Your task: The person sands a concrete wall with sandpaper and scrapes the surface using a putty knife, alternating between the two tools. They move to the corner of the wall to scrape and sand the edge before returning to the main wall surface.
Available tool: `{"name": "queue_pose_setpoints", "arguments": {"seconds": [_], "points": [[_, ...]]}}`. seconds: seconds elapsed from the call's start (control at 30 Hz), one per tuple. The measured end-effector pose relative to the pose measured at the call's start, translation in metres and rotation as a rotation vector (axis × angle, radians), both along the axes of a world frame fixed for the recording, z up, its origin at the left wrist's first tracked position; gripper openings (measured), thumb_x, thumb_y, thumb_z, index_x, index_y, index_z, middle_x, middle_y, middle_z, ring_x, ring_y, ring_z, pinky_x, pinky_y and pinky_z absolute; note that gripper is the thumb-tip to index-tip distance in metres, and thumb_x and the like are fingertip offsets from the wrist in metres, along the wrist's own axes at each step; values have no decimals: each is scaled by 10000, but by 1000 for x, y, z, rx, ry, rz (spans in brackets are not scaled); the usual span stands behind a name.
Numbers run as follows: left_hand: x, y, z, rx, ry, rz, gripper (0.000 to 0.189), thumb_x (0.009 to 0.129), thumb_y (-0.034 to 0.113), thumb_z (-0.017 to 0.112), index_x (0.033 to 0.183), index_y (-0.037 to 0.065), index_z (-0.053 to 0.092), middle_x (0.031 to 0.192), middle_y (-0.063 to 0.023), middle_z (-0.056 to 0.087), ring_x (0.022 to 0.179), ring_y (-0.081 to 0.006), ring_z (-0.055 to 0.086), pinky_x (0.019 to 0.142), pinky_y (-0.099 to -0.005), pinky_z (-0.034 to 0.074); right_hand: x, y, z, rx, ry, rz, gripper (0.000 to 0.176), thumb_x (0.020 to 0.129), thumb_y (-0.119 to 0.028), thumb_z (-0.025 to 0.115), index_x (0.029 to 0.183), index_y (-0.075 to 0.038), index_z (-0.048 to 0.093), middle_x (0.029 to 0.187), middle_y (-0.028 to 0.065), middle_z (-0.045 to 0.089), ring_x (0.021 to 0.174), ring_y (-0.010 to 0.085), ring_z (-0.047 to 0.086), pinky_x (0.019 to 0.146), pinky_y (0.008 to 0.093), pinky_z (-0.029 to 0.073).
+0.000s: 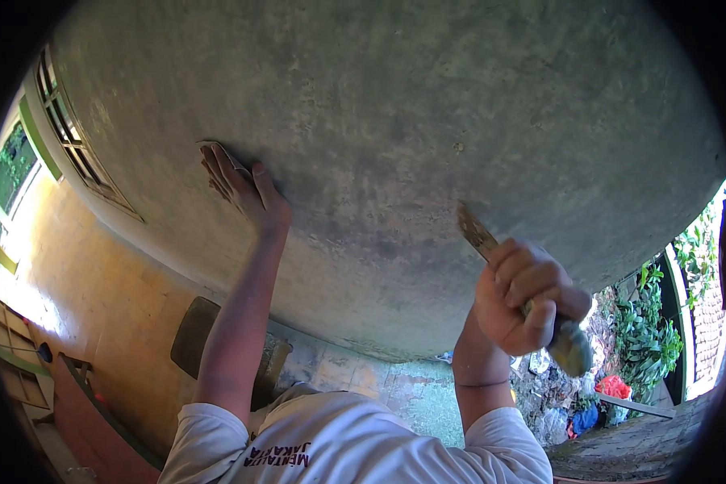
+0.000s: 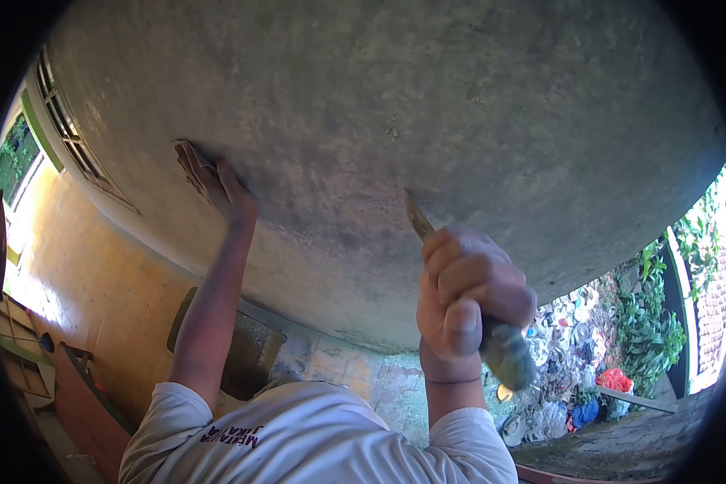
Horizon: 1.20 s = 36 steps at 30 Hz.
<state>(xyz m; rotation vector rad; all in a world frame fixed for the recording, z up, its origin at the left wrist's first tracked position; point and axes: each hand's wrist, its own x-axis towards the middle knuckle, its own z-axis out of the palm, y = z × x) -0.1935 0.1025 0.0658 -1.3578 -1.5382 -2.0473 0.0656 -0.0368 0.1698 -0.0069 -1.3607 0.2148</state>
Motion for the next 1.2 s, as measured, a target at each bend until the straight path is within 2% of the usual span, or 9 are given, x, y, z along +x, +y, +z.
{"name": "queue_pose_setpoints", "arguments": {"seconds": [0.13,0.4,0.5,0.63,0.87,0.93,0.97,1.1,1.2], "points": [[-2,1,0,27,35,0,788,954,551,334,1502,24,128,1562,-201,102,1448,-376,52,1135,-550,5,0,-19,4,159,6,21,371,897,-253,627,697,-77,369,523,14,386,398,129,373,371,291,336],[-3,2,-2,30,47,12,774,958,540,335,1500,24,139,1562,-199,111,1447,-381,52,1134,-553,6,-7,-10,7,141,1,69,384,902,-228,628,684,-77,351,534,14,386,413,126,362,397,304,330],[-2,0,-2,-3,37,20,768,960,531,339,1499,21,138,1561,-199,114,1447,-384,51,1132,-556,8,-7,2,5,42,-34,-16,390,897,-244,634,679,-79,356,532,17,396,400,125,370,390,292,341],[-3,3,-5,15,24,11,766,960,521,349,1499,20,135,1560,-203,114,1446,-389,50,1132,-558,9,-9,-15,9,138,23,86,385,900,-237,636,681,-69,367,531,21,403,414,127,379,396,294,334],[-4,2,-5,1,27,12,753,962,494,363,1499,19,132,1558,-213,110,1444,-397,50,1129,-560,10,-27,9,6,63,51,63,362,909,-229,628,708,-70,373,524,20,411,379,121,385,368,281,376],[-5,2,-6,-3,32,15,746,963,484,363,1499,19,133,1558,-214,109,1443,-401,50,1128,-561,11,-38,-1,7,177,-22,38,384,909,-226,627,684,-67,359,520,34,429,377,134,401,359,294,385],[-4,2,-6,-1,33,10,743,963,479,364,1498,19,133,1557,-217,108,1442,-404,51,1128,-563,12,-39,-2,5,194,-114,6,259,933,-202,556,790,-86,373,560,28,416,455,131,388,436,309,334],[-4,-1,-3,-15,53,8,735,961,460,371,1496,16,134,1556,-223,106,1440,-411,51,1126,-565,14,-50,20,11,80,-176,-6,259,938,-188,545,769,-91,373,560,25,410,446,129,379,409,305,325],[-5,-6,0,-22,60,10,733,959,451,379,1495,13,137,1555,-226,106,1440,-413,50,1125,-567,16,-51,12,12,146,-93,50,264,937,-188,543,761,-86,374,556,28,407,444,128,369,413,303,322]]}}
